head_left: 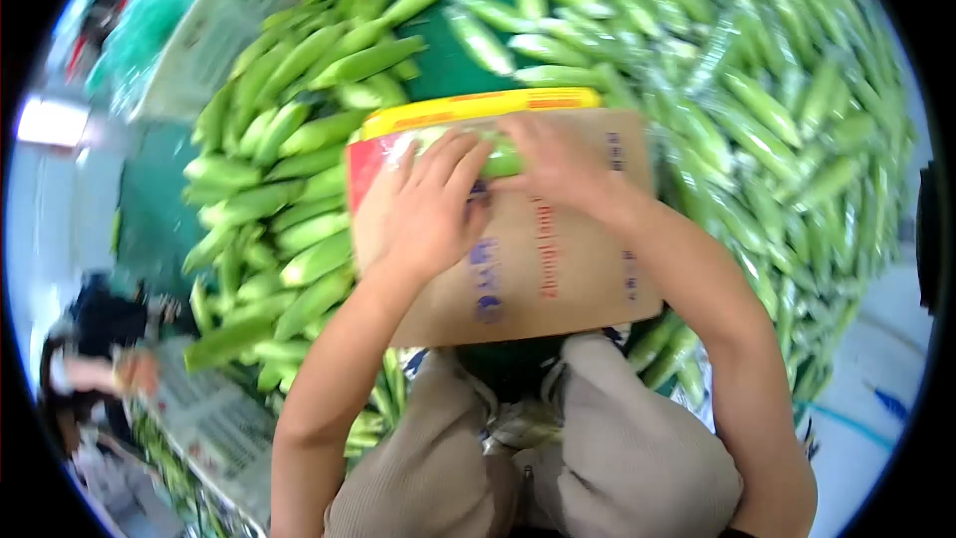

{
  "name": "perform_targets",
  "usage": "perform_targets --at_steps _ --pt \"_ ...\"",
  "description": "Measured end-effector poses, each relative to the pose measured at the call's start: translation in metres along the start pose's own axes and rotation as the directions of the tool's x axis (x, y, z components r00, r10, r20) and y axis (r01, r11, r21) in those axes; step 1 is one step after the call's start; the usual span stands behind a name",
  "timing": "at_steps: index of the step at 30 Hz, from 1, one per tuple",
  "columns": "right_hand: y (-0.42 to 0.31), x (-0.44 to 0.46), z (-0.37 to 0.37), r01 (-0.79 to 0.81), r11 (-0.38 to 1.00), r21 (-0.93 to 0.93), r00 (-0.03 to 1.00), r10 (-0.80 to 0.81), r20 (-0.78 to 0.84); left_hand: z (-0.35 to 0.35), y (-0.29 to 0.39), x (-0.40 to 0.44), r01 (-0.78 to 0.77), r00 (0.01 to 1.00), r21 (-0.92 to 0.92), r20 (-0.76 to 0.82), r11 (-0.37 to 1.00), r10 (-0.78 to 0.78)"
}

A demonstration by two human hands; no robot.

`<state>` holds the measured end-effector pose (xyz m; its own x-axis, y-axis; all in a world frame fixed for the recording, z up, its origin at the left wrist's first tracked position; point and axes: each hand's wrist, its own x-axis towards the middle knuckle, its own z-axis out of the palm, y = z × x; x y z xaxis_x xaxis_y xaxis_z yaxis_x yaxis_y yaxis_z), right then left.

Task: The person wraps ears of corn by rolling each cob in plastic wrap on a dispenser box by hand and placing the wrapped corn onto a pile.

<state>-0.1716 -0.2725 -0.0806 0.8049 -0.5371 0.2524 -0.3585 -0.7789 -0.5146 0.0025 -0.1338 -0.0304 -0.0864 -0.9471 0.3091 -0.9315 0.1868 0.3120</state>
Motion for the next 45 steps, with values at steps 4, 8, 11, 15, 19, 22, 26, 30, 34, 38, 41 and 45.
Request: perform_targets --at_steps 4,8,11,15,19,22,26,30,34,38,41,45 --pt "-0.01 -0.01 -0.015 -0.066 0.839 0.54 0.966 -0.082 0.246 -0.004 0.015 -0.004 -0.021 0.98 0.316 0.193 0.948 -0.042" --pt "-0.013 0.022 -0.044 -0.12 0.989 0.091 0.74 0.028 0.672 -0.003 0.021 -0.003 0.027 0.947 0.152 0.311 0.988 -0.074" --pt "0.006 0.016 -0.023 0.115 0.992 0.047 0.943 -0.124 0.308 -0.017 0.027 0.007 0.077 0.851 -0.008 0.521 0.997 -0.062" --pt "0.0 -0.016 0.016 0.295 0.917 -0.27 0.925 -0.203 0.321 -0.025 0.042 0.006 0.137 0.684 -0.126 0.729 0.983 -0.002" --pt "0.007 -0.019 0.029 0.284 0.944 -0.171 0.935 -0.233 0.267 -0.027 0.049 -0.057 0.07 0.562 -0.272 0.806 0.96 0.188" --pt "-0.017 -0.024 0.03 0.209 0.951 -0.226 0.953 -0.146 0.265 -0.032 0.068 -0.081 0.237 0.438 -0.382 0.863 0.894 0.252" --pt "-0.112 -0.096 -0.054 -0.161 0.874 0.459 0.705 -0.224 0.673 -0.072 0.091 -0.078 0.528 0.478 -0.493 0.846 0.692 0.238" --pt "-0.116 -0.171 0.003 -0.501 0.679 0.536 0.674 -0.083 0.734 -0.094 0.052 -0.068 0.371 0.661 -0.603 0.706 0.706 0.256" --pt "-0.122 -0.157 -0.009 -0.437 0.457 0.774 0.887 0.076 0.456 -0.047 0.013 -0.087 0.32 0.904 -0.924 0.231 0.212 -0.359" --pt "-0.123 -0.128 -0.022 -0.484 0.188 0.855 0.875 0.115 0.47 -0.038 0.06 -0.062 -0.03 0.797 -0.95 0.165 -0.31 -0.581" --pt "-0.121 -0.147 -0.024 -0.74 -0.317 0.593 0.67 -0.266 0.693 -0.037 0.052 -0.079 0.181 0.859 -0.94 0.295 -0.29 -0.419" --pt "-0.084 -0.214 -0.015 -0.667 -0.312 0.676 0.717 -0.024 0.696 -0.027 0.034 -0.069 0.131 0.99 -0.766 0.069 0.629 -0.123"
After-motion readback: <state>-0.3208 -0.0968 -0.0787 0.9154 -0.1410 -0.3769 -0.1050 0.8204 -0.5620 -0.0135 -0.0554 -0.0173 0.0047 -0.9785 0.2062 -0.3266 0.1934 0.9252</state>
